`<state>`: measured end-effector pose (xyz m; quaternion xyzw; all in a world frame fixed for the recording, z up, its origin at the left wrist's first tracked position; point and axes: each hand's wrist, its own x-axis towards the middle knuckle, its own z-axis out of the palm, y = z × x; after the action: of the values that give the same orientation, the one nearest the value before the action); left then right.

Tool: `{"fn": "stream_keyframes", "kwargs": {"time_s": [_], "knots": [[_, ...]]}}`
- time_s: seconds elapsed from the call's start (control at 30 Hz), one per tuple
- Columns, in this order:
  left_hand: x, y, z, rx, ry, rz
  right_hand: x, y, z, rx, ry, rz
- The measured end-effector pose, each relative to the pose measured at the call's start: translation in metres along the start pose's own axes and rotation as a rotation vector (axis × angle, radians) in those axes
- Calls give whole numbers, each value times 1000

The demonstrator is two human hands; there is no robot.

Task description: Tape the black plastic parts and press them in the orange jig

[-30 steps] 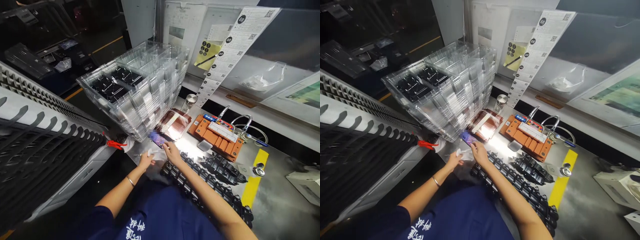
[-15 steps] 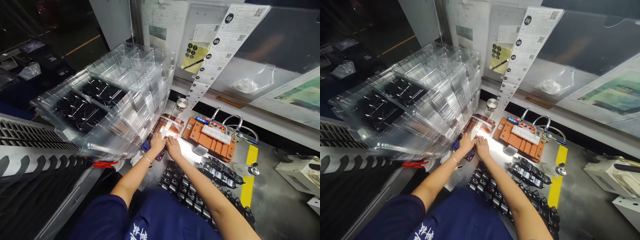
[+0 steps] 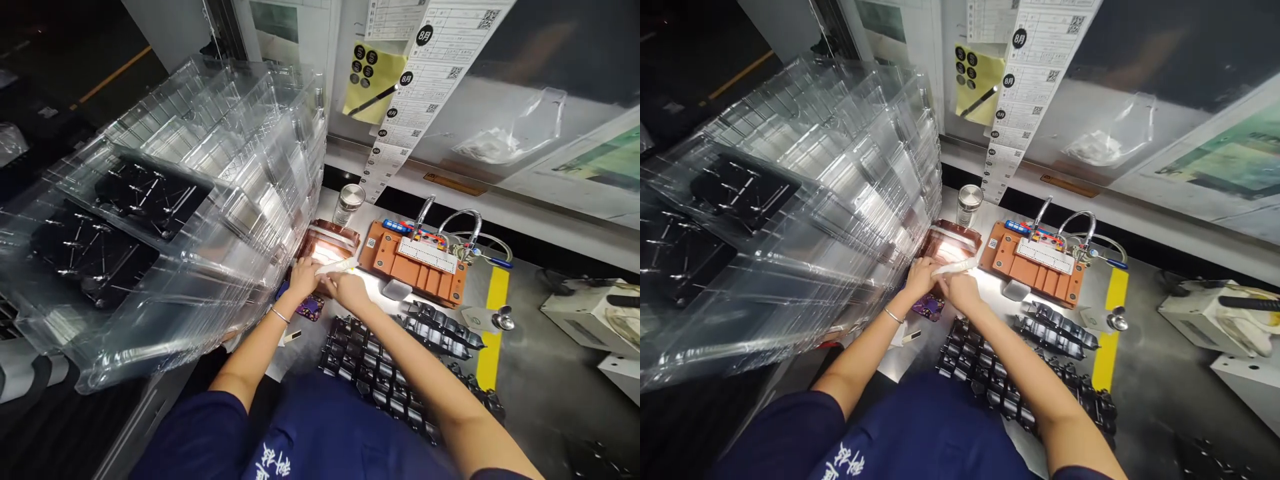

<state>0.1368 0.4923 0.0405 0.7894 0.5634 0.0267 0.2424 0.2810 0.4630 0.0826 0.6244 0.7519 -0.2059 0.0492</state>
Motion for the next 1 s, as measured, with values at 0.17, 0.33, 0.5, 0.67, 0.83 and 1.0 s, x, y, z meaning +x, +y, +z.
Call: {"fn": "stream_keyframes", "kwargs": {"time_s": [0.17, 0.33, 0.5, 0.67, 0.83, 1.0], "knots": [[-7, 1, 6, 9, 43, 11, 61, 8, -24, -64, 67, 100], [-3, -1, 12, 71, 17, 89, 92, 11, -18, -94, -65, 146], [6, 2, 12, 105, 0, 110, 104, 13, -14, -82, -77, 73], [9, 3, 6, 38, -12, 39, 95, 32, -14, 49, 213, 119], [14, -9, 6, -184, 23, -164, 49, 53, 23, 397, 567, 348], [20, -9, 15, -235, 110, -234, 30, 48, 82, 702, 392, 623]]}}
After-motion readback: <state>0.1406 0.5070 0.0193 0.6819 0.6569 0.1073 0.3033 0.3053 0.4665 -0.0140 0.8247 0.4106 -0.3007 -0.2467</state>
